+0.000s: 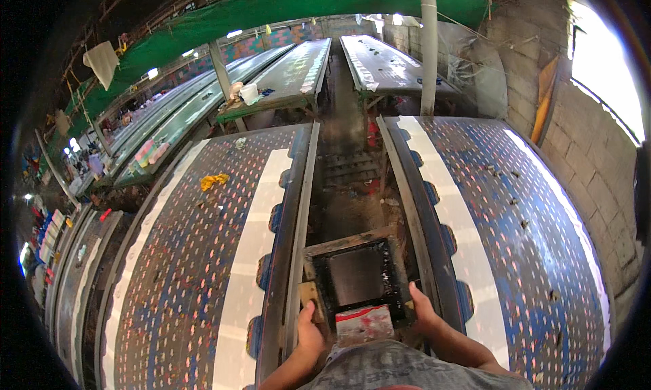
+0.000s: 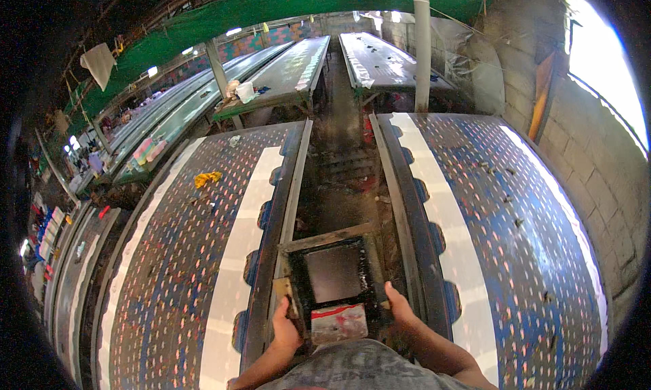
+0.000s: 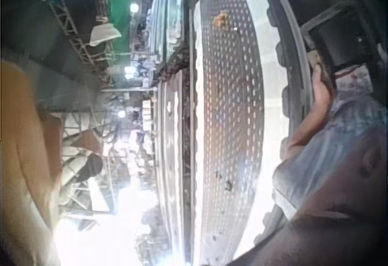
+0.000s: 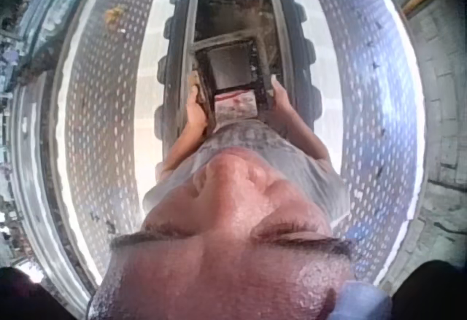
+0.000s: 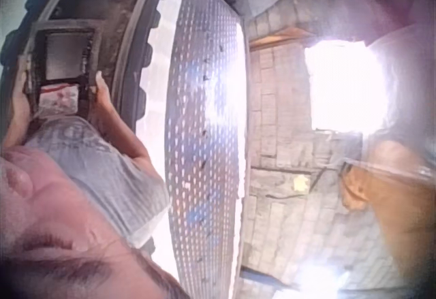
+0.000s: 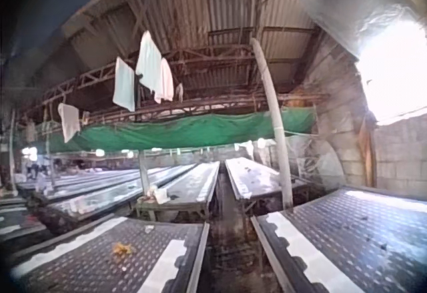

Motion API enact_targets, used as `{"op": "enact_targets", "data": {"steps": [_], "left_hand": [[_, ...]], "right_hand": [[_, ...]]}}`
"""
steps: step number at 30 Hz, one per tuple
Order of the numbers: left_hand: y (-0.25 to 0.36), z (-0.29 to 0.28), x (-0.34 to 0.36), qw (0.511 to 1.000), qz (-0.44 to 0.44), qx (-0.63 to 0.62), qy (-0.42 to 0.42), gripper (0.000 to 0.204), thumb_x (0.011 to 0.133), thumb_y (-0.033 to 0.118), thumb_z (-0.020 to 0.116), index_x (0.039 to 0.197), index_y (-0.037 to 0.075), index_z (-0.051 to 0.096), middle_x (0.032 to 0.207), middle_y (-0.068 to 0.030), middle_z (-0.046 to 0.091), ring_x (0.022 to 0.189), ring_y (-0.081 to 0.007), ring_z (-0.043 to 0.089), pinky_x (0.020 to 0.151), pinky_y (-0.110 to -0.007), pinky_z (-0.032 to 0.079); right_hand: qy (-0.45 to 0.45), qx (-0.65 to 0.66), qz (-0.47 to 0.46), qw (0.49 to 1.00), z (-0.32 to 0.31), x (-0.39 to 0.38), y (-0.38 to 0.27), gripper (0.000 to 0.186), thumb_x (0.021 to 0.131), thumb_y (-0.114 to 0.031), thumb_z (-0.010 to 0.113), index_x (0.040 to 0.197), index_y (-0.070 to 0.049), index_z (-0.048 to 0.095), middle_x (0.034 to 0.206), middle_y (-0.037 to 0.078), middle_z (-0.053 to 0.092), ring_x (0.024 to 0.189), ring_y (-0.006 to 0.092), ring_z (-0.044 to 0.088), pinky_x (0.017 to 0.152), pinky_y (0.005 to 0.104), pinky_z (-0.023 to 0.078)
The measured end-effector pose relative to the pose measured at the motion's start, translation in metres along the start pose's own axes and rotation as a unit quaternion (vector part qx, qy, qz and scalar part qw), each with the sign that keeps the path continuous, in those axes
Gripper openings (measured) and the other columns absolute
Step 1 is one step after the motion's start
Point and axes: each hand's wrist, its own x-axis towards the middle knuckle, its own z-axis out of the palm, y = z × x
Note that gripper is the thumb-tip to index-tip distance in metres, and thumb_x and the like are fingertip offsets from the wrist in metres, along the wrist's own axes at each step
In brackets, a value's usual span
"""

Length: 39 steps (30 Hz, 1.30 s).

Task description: The person repeatedly rubs a small rectangular block against a long textile roll to transfer a pattern. They occasionally pause to reposition the block and smooth the fabric. The task is performed continuously along the length of the textile.

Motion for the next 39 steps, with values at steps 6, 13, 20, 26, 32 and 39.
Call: {"op": "enact_targets", "data": {"steps": [6,13,20,26,32,39], "left_hand": [[0.032,0.004,0.148,0.999,0.036,0.000,0.022,0.058,0.115,0.055,0.061,0.150,0.010,0.071,0.139,-0.0120,0.080,0.125,-0.0373,0.077,0.112,-0.056,0.060],[0.077,0.064,0.338,0.998,0.007,-0.063,-0.021,0.065,0.114,0.061,0.062,0.155,0.010,0.066,0.143,-0.0130,0.078,0.127,-0.0370,0.077,0.113,-0.059,0.060],[0.086,0.149,0.511,0.998,-0.001,-0.049,-0.029,0.060,0.114,0.057,0.068,0.152,0.011,0.066,0.141,-0.0104,0.077,0.130,-0.0327,0.074,0.112,-0.056,0.061],[0.079,0.223,0.679,0.994,-0.001,-0.051,-0.094,0.049,0.117,0.045,0.063,0.148,0.008,0.068,0.139,-0.0092,0.077,0.126,-0.0277,0.074,0.115,-0.048,0.057],[0.091,0.299,0.839,0.998,-0.008,0.013,-0.067,0.057,0.115,0.055,0.064,0.151,0.012,0.069,0.136,-0.0088,0.079,0.123,-0.0291,0.077,0.109,-0.050,0.062],[0.130,0.361,0.970,0.995,-0.037,-0.031,-0.089,0.062,0.116,0.060,0.059,0.154,0.012,0.068,0.141,-0.0130,0.080,0.123,-0.0372,0.079,0.112,-0.058,0.062]], "right_hand": [[-0.048,-0.057,-0.008,0.997,0.049,0.161,-0.087,0.089,0.110,-0.079,0.059,0.166,-0.010,0.060,0.157,0.015,0.071,0.146,0.0343,0.064,0.123,0.0612,0.046],[-0.068,-0.018,0.002,0.998,0.124,0.289,-0.242,0.067,0.117,-0.069,0.056,0.153,-0.014,0.070,0.141,0.010,0.080,0.129,0.0319,0.078,0.109,0.0555,0.062],[-0.049,-0.002,-0.026,0.998,0.109,0.408,-0.367,0.078,0.113,-0.075,0.057,0.165,-0.017,0.060,0.156,0.018,0.071,0.140,0.0363,0.071,0.114,0.0627,0.057],[-0.094,0.053,-0.072,0.992,0.085,0.534,-0.473,0.079,0.115,-0.072,0.055,0.168,-0.014,0.059,0.156,0.018,0.072,0.137,0.0374,0.073,0.115,0.0589,0.058],[-0.069,0.102,-0.068,0.990,0.091,0.651,-0.596,0.075,0.115,-0.069,0.057,0.162,-0.012,0.065,0.152,0.015,0.075,0.131,0.0364,0.075,0.113,0.0596,0.060],[-0.090,0.096,-0.019,0.991,0.120,0.762,-0.707,0.073,0.114,-0.072,0.056,0.157,-0.015,0.070,0.146,0.015,0.078,0.126,0.0378,0.077,0.110,0.0629,0.061]]}}
